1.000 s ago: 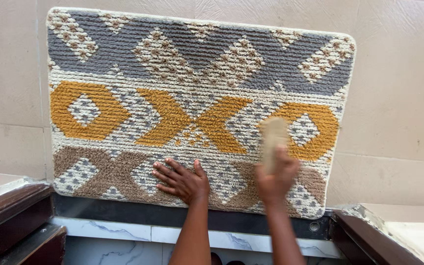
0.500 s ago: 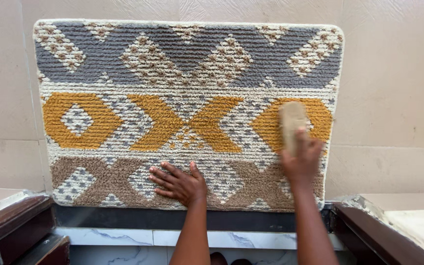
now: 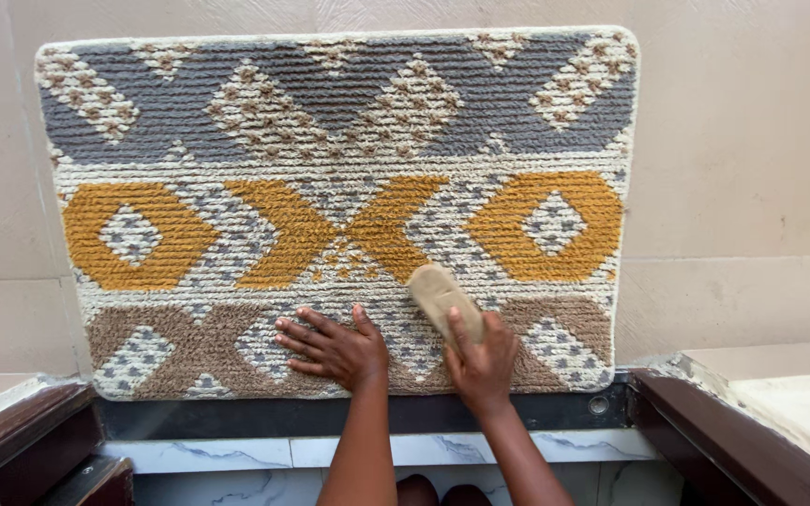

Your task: The person scrubs a patterned rug using a brush, moving it back and forth across the surface while holding the rug steady with their other hand.

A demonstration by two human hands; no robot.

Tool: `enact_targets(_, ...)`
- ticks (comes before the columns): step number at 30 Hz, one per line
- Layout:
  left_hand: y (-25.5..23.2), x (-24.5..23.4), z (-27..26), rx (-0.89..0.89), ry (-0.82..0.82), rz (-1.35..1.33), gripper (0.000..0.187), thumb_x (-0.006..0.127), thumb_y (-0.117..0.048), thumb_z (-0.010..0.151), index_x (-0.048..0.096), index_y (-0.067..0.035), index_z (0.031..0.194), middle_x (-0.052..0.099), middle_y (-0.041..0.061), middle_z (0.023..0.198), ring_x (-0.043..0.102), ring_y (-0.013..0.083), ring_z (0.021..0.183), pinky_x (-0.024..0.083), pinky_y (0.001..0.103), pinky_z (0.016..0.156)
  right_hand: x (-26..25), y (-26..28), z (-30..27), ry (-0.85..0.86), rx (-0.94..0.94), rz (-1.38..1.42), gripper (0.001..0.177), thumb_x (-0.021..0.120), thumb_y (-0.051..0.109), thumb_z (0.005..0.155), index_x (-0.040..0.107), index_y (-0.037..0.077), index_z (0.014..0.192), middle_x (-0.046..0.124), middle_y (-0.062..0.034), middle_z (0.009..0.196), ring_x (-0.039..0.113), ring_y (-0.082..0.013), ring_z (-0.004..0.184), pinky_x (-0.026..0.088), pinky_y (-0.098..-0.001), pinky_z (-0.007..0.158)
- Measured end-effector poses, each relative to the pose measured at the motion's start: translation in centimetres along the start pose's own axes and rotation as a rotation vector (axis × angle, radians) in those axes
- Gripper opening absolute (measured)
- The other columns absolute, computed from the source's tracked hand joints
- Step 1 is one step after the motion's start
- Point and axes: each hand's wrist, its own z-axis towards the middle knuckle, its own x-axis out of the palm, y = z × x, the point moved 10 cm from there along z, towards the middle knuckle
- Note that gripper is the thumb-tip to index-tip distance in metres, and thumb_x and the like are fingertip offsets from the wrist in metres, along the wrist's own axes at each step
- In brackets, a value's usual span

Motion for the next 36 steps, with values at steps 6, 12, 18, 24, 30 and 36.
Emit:
enact_targets(6,-0.1,-0.2,0.0,0.005,0.006,0.007,0.092,0.031,-0.064,0.099,0.007,-0.001,0.163,-0.009,0.027,0.167,-0.013,0.0435,0.154,-0.003,0.065,0.121,-2.8,-10.5,-0.3,-0.081,0.123,-0.238,0.073,0.078,0.025,0.086,0.049,0.032,0.153,0.052,-0.0197,0.125,0.053,-0.0338,0.11,0.05,-0.0466,0.089)
enact_targets(12,-0.1,-0.2,0.1,0.0,0.006,0.053,0.092,0.03,-0.065,0.1,0.008,-0.001,0.163,-0.009,0.027,0.168,-0.013,0.0424,0.155,-0.003,0.065,0.121,-6.9,-21.3,-1.8,-0.249,0.665,-0.202,0.064,0.075,0.021,0.099,0.05,0.029,0.158,0.043,-0.0202,0.142,0.047,-0.033,0.123,0.051,-0.0444,0.098)
enact_targets(18,0.0,-0.2,0.2,-0.032,0.033,0.046,0.093,0.029,-0.066,0.099,0.007,-0.001,0.162,-0.009,0.026,0.168,-0.012,0.0417,0.154,-0.003,0.064,0.121,-4.4,-9.2,-1.2,-0.12,0.323,-0.066,0.071,0.069,0.016,0.098,0.039,0.027,0.161,0.042,-0.0208,0.138,0.043,-0.0349,0.121,0.047,-0.0471,0.099)
enact_targets(24,0.2,0.1,0.2,-0.046,0.056,0.057,0.092,0.029,-0.066,0.099,0.007,-0.003,0.163,-0.01,0.025,0.168,-0.012,0.0411,0.155,-0.003,0.064,0.122,0.1,-1.9,-3.8,0.074,0.143,-0.067,0.07,0.072,0.034,0.088,0.042,0.035,0.152,0.044,-0.0198,0.138,0.045,-0.0332,0.119,0.04,-0.049,0.097)
enact_targets(30,0.0,-0.2,0.0,-0.029,0.042,0.034,0.092,0.028,-0.066,0.1,0.005,-0.003,0.163,-0.011,0.025,0.168,-0.013,0.0415,0.155,-0.003,0.065,0.122,-3.8,-15.0,-3.3,-0.066,0.368,-0.259,0.071,0.074,0.028,0.097,0.043,0.034,0.161,0.041,-0.0219,0.143,0.045,-0.0365,0.123,0.043,-0.0488,0.103)
enact_targets(36,-0.2,-0.5,0.1,-0.024,0.028,0.039,0.093,0.028,-0.067,0.1,0.005,-0.003,0.163,-0.011,0.025,0.168,-0.013,0.0403,0.155,-0.002,0.064,0.122,-8.8,-19.9,-3.1,-0.247,0.641,-0.396,0.063,0.074,0.027,0.105,0.046,0.03,0.162,0.039,-0.0196,0.145,0.042,-0.0335,0.13,0.046,-0.0523,0.107)
